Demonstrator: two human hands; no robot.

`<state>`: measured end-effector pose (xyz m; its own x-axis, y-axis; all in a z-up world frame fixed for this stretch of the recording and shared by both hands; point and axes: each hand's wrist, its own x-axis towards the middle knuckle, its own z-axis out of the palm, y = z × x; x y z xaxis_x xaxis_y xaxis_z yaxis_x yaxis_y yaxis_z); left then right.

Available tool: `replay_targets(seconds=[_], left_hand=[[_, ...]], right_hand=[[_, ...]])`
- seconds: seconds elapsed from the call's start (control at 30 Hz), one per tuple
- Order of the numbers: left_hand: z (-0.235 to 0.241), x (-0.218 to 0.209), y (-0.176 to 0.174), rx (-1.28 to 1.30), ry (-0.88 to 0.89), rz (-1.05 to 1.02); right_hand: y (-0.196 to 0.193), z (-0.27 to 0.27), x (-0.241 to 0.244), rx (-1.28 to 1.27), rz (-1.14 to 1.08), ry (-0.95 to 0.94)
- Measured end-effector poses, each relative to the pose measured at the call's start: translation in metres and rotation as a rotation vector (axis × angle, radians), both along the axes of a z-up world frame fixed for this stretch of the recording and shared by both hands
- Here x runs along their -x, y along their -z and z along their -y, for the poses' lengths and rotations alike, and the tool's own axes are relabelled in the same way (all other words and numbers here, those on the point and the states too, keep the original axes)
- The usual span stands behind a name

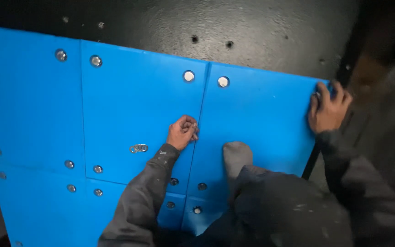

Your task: The person inserts bolts into pre-drilled holes on blue panels, places washers, and hand-tightens nuts to secure the panels together. The person works methodically across multiple bolt locations, using both hands to align and tighten the fasteners.

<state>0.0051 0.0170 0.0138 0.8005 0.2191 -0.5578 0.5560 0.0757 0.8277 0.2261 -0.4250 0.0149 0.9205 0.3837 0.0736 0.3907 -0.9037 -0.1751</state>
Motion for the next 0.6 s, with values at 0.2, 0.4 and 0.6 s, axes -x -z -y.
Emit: replay_targets(seconds=[0.2, 0.4, 0.6], left_hand=[[-0.027, -0.040, -0.039, 0.170, 0.109, -0.216], [-0.096, -0.135, -0.145, -0.622, 0.762, -0.132], [-0.145, -0.210, -0.241, -1.199, 0.941, -0.019]], right_hand=[[0.011, -0.001, -0.003, -0.154, -0.079, 0.002], [0.020, 0.002, -0.006, -0.237, -0.102, 0.009], [0.024, 0.005, -0.006, -0.306, -0.195, 0.032]])
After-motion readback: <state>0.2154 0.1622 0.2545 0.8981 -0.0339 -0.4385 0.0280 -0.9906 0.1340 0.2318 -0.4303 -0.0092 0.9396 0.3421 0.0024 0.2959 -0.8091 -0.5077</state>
